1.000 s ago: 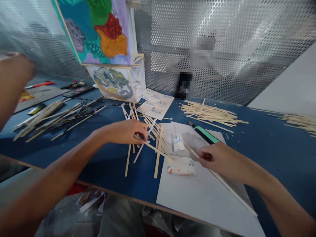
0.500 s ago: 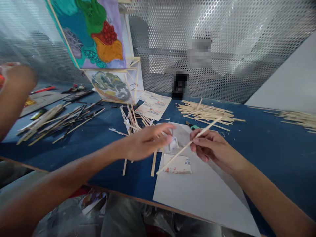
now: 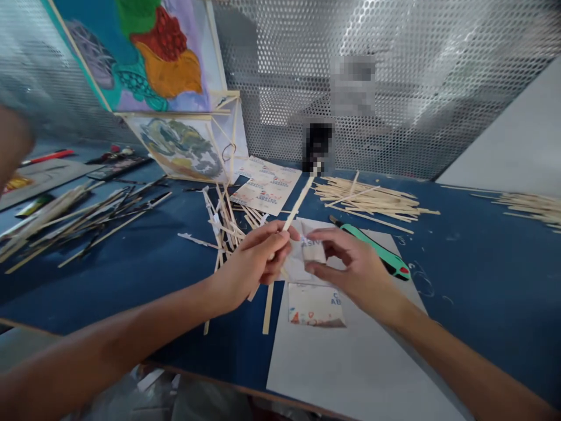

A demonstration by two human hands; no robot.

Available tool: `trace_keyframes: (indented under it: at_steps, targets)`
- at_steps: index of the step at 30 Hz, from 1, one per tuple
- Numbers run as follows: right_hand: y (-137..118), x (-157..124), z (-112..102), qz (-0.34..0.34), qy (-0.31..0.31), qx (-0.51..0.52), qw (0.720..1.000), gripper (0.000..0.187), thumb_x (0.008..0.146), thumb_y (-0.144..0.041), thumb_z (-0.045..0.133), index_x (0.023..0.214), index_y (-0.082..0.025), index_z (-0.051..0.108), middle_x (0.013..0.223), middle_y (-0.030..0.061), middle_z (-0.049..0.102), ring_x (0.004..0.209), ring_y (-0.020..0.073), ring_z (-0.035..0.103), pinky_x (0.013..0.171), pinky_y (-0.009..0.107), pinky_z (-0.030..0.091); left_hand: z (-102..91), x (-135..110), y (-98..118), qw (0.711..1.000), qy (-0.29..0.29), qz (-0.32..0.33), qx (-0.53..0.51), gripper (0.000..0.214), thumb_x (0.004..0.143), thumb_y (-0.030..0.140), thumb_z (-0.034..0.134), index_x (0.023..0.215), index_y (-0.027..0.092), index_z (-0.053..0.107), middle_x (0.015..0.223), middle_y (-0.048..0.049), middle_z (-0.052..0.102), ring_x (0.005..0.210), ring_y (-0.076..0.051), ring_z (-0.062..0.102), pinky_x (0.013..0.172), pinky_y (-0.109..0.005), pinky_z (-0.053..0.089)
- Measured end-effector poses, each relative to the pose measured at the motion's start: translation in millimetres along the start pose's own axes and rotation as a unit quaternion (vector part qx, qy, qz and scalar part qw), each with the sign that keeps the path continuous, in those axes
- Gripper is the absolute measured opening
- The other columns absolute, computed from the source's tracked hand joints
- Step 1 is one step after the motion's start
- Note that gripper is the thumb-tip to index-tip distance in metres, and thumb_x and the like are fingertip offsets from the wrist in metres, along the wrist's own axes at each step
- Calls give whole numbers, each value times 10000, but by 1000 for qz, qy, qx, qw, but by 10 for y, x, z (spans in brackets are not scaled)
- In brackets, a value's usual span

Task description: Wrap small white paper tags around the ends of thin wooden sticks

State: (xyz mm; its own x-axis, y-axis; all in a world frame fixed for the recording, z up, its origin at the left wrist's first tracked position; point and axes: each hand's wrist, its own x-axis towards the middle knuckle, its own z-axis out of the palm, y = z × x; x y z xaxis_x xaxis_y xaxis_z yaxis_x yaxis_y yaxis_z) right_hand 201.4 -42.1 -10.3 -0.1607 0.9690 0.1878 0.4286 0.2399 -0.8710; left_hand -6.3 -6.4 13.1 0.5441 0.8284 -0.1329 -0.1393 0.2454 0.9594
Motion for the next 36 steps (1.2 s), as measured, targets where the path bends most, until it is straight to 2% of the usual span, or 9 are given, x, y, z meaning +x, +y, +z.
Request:
trace_keyframes:
  at_steps: [4, 8, 12, 15, 19, 23, 29, 33, 36]
  targets:
    - [-77, -132, -6, -43, 13, 144, 989, 489, 773, -267, 842, 1198, -417, 654, 1189, 21, 671, 1039, 231, 672, 836, 365, 593, 66, -55, -37, 999, -23, 3, 28, 139, 934, 342, 643, 977, 215, 608, 645, 83, 373, 445, -37, 220, 406, -184, 196]
    - [-54, -187, 8, -120, 44, 3, 992, 470, 791, -269, 822, 1207, -397, 647, 1150, 44, 651, 1057, 255, 637, 860, 398, 566, 55, -65, -40, 998, -53, -32, 5, 182, 883, 328, 712, 929, 204, 586, 591, 104, 330, 430, -39, 191, 397, -200, 147]
    - [-33, -205, 13, -127, 71, -153, 977, 545, 816, -270, 776, 1311, -289, 549, 1099, 69, 654, 923, 230, 620, 753, 358, 539, 45, -59, -36, 999, -41, 0, 36, 256, 810, 299, 802, 842, 174, 581, 566, 108, 390, 456, -30, 238, 415, -190, 153]
    - [-62, -219, 0, -142, 21, -115, 983, 365, 854, -277, 738, 1185, -258, 584, 984, 38, 633, 854, 185, 595, 707, 303, 509, 62, -70, -45, 997, -30, 13, 74, 269, 801, 292, 815, 819, 166, 578, 555, 112, 386, 484, -33, 256, 433, -182, 173]
    - [-73, -205, -59, -126, 36, -6, 991, 50, 924, -234, 678, 955, -263, 651, 960, 19, 611, 883, 152, 587, 709, 252, 484, 79, -109, -61, 990, -58, 21, 123, 224, 912, 376, 695, 915, 173, 601, 555, 114, 284, 491, -51, 222, 439, -196, 169]
    - [3, -165, -142, -132, 74, 68, 986, 52, 935, -204, 660, 910, -247, 669, 1033, 39, 638, 951, 159, 598, 779, 260, 493, 86, -125, -67, 996, -43, 35, 75, 280, 1041, 334, 415, 979, 162, 627, 592, 75, 361, 542, -77, 319, 510, -193, 288]
    - [30, -180, -117, -149, 45, 143, 977, 80, 937, -183, 646, 952, -252, 684, 1140, 55, 595, 1084, 178, 585, 903, 287, 509, 150, -149, -85, 993, -94, -41, 51, 265, 1036, 372, 445, 863, 188, 526, 660, 62, 478, 457, -52, 322, 417, -198, 238]
    - [8, -188, -62, -143, 87, 139, 976, 96, 938, -189, 643, 976, -262, 693, 1175, 58, 556, 1124, 179, 554, 908, 281, 504, 185, -206, -89, 991, -107, -63, 42, 294, 1056, 298, 374, 864, 156, 545, 644, 67, 413, 530, -57, 314, 515, -183, 309]
    - [12, -168, -38, -102, 122, 126, 979, 50, 922, -219, 673, 934, -259, 700, 1136, 50, 545, 1068, 173, 561, 818, 257, 515, 186, -233, -102, 981, -148, -83, 98, 339, 1065, 391, 358, 963, 157, 580, 646, 64, 415, 543, -70, 333, 502, -195, 294]
